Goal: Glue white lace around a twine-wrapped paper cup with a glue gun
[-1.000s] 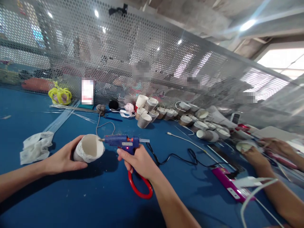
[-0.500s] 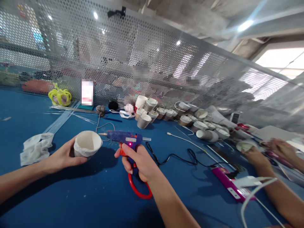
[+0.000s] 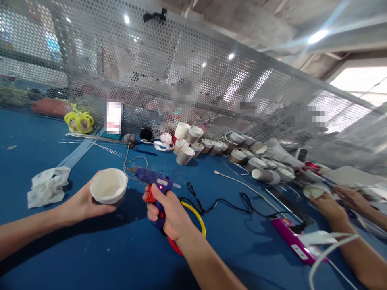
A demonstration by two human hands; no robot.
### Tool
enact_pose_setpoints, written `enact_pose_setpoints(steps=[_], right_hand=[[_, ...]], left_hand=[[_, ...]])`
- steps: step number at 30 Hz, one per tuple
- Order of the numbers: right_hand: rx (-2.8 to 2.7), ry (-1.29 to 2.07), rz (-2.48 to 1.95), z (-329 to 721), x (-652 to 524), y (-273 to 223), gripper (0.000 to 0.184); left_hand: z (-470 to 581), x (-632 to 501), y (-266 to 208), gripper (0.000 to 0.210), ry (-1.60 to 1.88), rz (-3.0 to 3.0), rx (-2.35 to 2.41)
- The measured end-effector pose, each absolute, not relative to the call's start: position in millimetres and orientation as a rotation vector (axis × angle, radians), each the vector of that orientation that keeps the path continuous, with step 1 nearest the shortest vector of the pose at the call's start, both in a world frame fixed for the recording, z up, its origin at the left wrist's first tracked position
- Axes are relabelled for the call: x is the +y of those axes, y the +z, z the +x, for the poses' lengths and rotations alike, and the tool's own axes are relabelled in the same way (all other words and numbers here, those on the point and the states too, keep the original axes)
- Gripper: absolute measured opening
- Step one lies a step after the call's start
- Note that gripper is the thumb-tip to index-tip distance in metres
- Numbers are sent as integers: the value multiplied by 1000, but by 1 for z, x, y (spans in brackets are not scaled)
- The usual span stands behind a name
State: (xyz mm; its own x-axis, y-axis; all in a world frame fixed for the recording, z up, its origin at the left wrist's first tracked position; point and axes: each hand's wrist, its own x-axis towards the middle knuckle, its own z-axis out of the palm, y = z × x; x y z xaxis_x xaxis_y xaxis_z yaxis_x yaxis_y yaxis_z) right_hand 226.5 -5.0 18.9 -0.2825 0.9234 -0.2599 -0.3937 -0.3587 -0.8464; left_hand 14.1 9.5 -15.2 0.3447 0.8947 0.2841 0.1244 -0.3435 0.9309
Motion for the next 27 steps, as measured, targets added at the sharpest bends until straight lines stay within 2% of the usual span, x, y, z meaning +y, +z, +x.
enact_pose_setpoints(steps=[9,16,20,27], right_hand=[[-747,1890,-972,221,-6,11,30],[-907,1752,-1030,217,-10,12,29],[-1081,1568,-1136,216,-12,12,31],[-1579,997,-1519,224,-11,21,40]], left_hand=[[14,13,-20,64,1173,1733,950],[13,12,-17,62,1185,1735,955],[13,13,-18,59,1189,1721,950],[14,15,-18,55,1140,1714,1028]])
